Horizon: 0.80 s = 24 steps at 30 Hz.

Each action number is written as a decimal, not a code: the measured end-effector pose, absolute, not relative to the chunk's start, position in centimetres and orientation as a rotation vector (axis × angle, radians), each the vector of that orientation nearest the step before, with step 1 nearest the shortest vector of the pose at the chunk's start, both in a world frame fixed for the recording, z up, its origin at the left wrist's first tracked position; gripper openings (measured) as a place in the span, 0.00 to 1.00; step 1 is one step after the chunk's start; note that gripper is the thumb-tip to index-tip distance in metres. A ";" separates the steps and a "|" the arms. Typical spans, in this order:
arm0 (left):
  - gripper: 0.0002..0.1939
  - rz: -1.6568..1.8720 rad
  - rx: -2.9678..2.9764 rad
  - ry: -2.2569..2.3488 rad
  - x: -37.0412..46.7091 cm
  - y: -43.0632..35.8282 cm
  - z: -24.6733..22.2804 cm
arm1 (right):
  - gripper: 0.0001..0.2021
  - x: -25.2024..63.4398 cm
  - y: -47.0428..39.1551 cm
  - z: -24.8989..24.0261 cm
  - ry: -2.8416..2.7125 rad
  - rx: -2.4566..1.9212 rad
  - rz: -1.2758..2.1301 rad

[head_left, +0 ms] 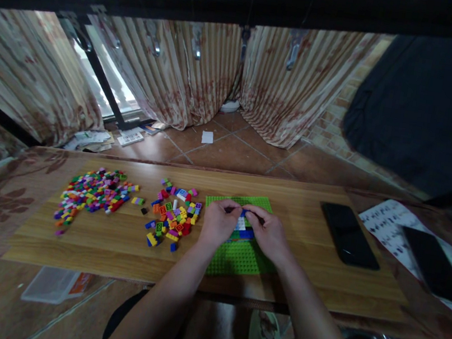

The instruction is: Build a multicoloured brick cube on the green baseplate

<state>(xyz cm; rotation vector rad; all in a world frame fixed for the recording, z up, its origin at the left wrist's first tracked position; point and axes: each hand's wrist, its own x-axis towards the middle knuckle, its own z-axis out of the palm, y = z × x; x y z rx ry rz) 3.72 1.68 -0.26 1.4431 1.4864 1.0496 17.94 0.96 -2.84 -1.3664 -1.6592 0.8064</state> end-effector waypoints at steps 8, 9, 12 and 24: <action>0.10 1.073 1.528 1.478 3.8 1.2 -0.8 | 0.15 17.8 0.9 -2.9 -1.566 -1.361 0.853; 0.10 1.076 1.551 1.456 3.7 1.2 -0.8 | 0.16 17.8 0.9 -2.9 -1.534 -1.356 0.860; 0.13 1.086 1.594 1.469 2.6 0.9 -0.4 | 0.19 18.2 0.9 -2.7 -1.443 -1.337 0.906; 0.15 0.641 1.789 1.589 0.2 -0.9 0.4 | 0.39 19.4 -0.6 -2.0 -1.853 -1.350 0.905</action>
